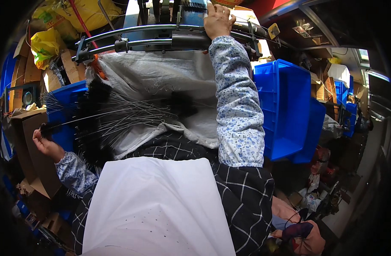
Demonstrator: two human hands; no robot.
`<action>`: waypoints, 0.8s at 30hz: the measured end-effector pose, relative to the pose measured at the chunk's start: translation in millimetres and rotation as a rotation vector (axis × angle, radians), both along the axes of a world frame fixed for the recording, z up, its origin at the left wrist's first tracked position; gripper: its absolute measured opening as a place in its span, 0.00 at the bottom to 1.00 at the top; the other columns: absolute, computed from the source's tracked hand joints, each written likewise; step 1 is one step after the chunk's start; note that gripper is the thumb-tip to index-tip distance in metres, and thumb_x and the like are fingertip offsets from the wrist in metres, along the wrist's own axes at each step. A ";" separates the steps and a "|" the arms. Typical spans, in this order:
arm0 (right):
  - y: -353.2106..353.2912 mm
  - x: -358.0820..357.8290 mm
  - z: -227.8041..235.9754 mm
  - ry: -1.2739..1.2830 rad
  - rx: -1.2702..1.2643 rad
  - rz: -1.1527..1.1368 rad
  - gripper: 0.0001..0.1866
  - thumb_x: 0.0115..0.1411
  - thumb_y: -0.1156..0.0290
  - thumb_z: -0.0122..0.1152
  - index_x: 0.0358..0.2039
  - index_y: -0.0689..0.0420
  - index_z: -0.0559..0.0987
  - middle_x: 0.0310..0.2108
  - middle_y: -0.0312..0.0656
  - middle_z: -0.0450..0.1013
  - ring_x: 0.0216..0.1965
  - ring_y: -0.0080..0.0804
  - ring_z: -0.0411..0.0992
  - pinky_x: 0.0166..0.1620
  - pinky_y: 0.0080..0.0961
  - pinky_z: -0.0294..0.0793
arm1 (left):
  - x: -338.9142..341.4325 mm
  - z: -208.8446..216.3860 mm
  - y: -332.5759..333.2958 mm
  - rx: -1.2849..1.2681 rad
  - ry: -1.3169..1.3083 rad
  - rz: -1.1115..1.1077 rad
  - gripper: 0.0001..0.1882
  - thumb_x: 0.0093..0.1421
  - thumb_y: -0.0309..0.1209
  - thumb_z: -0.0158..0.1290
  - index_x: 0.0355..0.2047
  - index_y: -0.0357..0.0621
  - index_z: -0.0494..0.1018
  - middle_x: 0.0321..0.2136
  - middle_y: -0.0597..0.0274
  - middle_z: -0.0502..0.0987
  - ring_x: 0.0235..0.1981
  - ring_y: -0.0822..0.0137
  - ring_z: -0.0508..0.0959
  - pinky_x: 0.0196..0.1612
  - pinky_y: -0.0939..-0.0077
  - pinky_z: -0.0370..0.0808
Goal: The person repeatedly picks up a bundle of black bristles and a metal wire handle, inserts the bristles into a machine, and secures them. The person then removes the assembled broom head and places it into a blue bin. This process is repeated continuously throughout the video.
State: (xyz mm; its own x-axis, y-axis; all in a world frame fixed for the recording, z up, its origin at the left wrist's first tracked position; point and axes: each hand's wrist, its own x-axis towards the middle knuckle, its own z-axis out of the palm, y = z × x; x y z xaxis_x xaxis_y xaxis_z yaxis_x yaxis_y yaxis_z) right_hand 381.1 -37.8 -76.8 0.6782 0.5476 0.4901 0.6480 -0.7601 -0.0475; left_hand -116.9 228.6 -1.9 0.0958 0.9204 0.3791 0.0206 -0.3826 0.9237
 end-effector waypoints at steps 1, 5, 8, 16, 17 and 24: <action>-2.5 -2.7 -1.3 0.045 -0.013 -0.066 0.22 0.50 0.60 0.48 0.48 0.47 0.67 0.46 0.38 0.64 0.50 0.39 0.57 0.49 0.48 0.50 | -3.6 12.0 2.8 -0.008 -0.111 0.003 0.09 0.60 0.30 0.39 0.35 0.35 0.65 0.30 0.61 0.69 0.33 0.72 0.69 0.39 0.81 0.69; -13.2 -16.5 5.7 0.179 0.030 -0.156 0.23 0.48 0.59 0.51 0.46 0.52 0.67 0.43 0.41 0.66 0.47 0.39 0.61 0.46 0.48 0.55 | -12.5 44.7 5.2 0.403 0.154 0.145 0.07 0.55 0.25 0.46 0.33 0.35 0.67 0.30 0.59 0.70 0.32 0.68 0.72 0.36 0.75 0.71; -9.0 -18.2 6.2 0.220 0.126 -0.089 0.21 0.47 0.63 0.54 0.44 0.54 0.70 0.39 0.42 0.70 0.42 0.40 0.66 0.42 0.44 0.62 | -5.7 56.3 -6.2 0.875 0.719 0.414 0.05 0.50 0.21 0.50 0.29 0.33 0.69 0.30 0.55 0.70 0.32 0.63 0.72 0.35 0.74 0.72; 17.9 -32.4 7.5 0.201 0.171 -0.036 0.21 0.48 0.64 0.53 0.43 0.56 0.71 0.39 0.43 0.70 0.41 0.41 0.68 0.43 0.37 0.65 | 0.9 55.9 -17.2 0.449 0.202 0.190 0.08 0.57 0.26 0.40 0.30 0.30 0.65 0.30 0.54 0.69 0.29 0.66 0.73 0.34 0.76 0.74; 19.6 -34.1 7.8 0.213 0.166 -0.049 0.21 0.48 0.64 0.53 0.43 0.56 0.71 0.40 0.43 0.70 0.41 0.41 0.68 0.43 0.37 0.65 | -1.0 56.0 -16.5 0.477 0.216 0.190 0.05 0.54 0.22 0.45 0.29 0.31 0.65 0.31 0.54 0.69 0.29 0.65 0.73 0.34 0.76 0.74; 34.8 -46.5 13.6 0.248 0.152 -0.056 0.21 0.47 0.65 0.53 0.44 0.57 0.71 0.41 0.43 0.69 0.42 0.40 0.67 0.44 0.40 0.64 | -3.8 57.7 -21.8 0.594 0.429 0.278 0.03 0.52 0.18 0.46 0.28 0.31 0.65 0.30 0.54 0.70 0.29 0.64 0.73 0.34 0.76 0.73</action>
State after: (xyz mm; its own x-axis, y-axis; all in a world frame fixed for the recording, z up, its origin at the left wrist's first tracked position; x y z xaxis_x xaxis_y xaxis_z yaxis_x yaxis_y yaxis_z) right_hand 334.5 -3.0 -63.2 0.8147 0.4386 0.3794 0.5594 -0.7667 -0.3149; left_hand -120.7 206.8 55.9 0.1410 0.5865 0.7976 0.4969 -0.7387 0.4554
